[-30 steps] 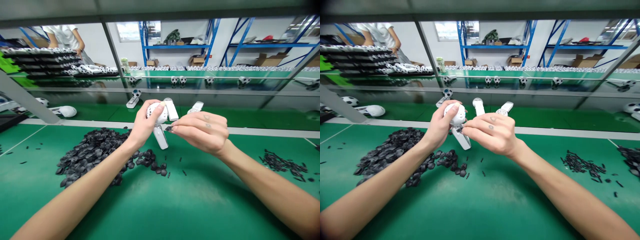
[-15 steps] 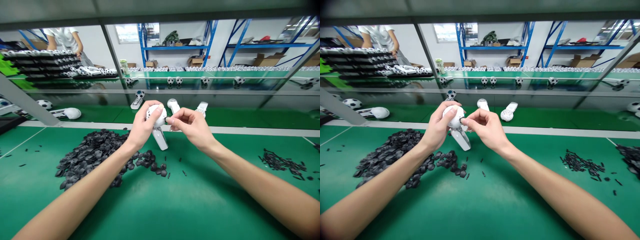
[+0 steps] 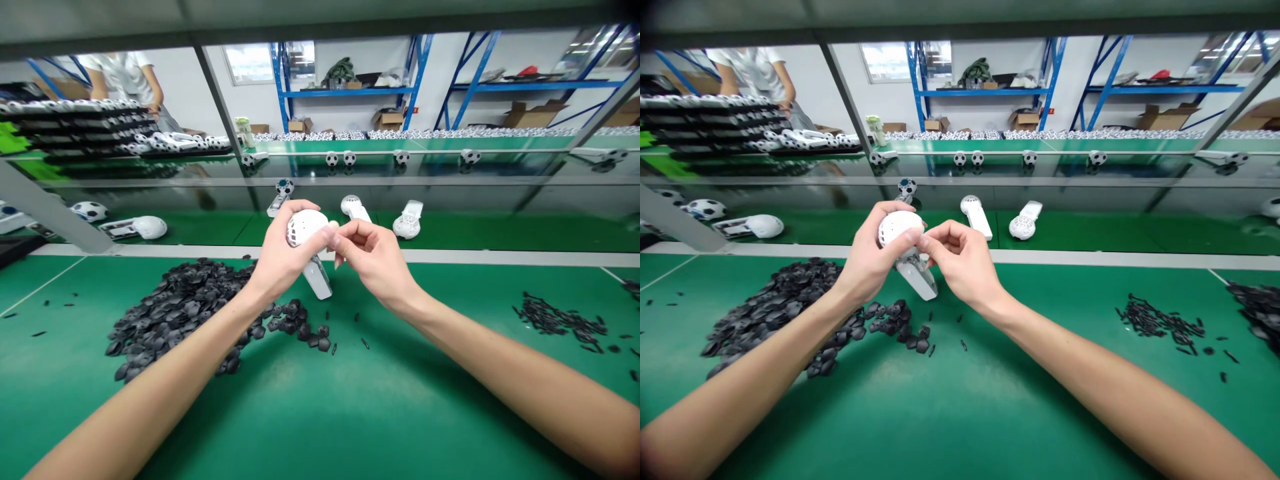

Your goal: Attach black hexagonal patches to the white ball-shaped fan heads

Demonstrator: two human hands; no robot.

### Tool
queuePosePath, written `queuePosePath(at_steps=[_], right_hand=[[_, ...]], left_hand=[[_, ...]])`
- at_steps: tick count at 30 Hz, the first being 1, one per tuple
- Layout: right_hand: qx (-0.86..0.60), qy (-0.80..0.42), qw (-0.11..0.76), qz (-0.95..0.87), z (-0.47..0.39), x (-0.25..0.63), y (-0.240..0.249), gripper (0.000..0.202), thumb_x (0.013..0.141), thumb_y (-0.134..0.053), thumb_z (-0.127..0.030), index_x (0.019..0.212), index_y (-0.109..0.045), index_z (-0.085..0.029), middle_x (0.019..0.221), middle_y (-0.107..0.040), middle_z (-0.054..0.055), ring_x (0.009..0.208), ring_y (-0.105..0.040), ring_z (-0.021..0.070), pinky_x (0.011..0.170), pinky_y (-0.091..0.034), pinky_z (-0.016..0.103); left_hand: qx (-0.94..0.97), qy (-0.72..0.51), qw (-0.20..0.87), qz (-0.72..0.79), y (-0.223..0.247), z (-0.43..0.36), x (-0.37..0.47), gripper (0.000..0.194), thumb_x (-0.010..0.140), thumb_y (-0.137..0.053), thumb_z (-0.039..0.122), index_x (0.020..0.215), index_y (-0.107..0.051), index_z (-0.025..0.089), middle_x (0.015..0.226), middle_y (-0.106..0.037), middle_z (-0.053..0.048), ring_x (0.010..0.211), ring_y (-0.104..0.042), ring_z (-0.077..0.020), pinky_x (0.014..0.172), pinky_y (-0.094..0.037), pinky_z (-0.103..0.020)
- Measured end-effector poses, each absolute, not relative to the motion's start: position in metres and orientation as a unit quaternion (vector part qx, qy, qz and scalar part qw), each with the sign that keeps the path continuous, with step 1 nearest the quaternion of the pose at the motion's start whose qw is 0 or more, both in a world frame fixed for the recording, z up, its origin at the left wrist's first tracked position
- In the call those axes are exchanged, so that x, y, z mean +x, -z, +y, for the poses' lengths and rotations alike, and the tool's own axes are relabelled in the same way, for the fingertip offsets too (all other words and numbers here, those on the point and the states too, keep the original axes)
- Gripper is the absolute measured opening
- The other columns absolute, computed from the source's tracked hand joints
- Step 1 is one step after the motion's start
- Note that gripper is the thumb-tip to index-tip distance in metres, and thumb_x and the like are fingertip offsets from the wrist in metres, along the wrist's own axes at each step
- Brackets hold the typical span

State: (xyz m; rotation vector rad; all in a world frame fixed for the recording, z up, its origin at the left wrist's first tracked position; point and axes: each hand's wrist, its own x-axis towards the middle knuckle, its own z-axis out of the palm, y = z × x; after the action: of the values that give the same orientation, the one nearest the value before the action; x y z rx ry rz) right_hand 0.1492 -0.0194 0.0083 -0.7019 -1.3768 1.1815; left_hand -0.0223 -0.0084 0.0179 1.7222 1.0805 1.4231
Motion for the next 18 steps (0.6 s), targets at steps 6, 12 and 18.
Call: queuePosePath(at_steps=[6,12,18], right_hand=[[-0.291,-0.506,0.515,-0.628,-0.022,0.157,-0.014,0.043,0.085,-0.090,-0.059,0.088,-0.077,-0.018,0.073,-0.074,0.001,0.069,-0.072,0.0167,0.068,-0.060,0.031],[-0.286,-0.484,0.471,-0.680,-0.015,0.170,-0.021,0.037,0.092,-0.083,-0.054,0.093,-0.083,-0.017,0.085,-0.082,0.005,0.068,-0.073,0.0163,0.057,-0.052,0.026],[-0.346,-0.419,0.510,-0.667,-0.014,0.187,-0.036,0.027,0.095,-0.081,-0.043,0.104,-0.086,-0.017,0.086,-0.082,0.006,0.061,-0.069,0.0145,0.058,-0.055,0.028]], left_hand=[[0.659,-0.556,0.276,0.426,-0.015,-0.005,-0.024,0.052,0.072,-0.092,0.050,0.105,-0.064,0.022,0.096,-0.069,-0.005,0.078,-0.064,-0.0189,0.065,-0.053,-0.029],[0.661,-0.589,0.252,0.390,-0.010,-0.003,-0.023,0.043,0.075,-0.089,0.044,0.101,-0.063,0.021,0.084,-0.068,-0.002,0.069,-0.062,-0.0161,0.059,-0.052,-0.027],[0.652,-0.599,0.274,0.377,-0.007,-0.004,-0.022,0.047,0.078,-0.091,0.051,0.103,-0.065,0.021,0.085,-0.071,-0.002,0.065,-0.064,-0.0163,0.059,-0.051,-0.029]])
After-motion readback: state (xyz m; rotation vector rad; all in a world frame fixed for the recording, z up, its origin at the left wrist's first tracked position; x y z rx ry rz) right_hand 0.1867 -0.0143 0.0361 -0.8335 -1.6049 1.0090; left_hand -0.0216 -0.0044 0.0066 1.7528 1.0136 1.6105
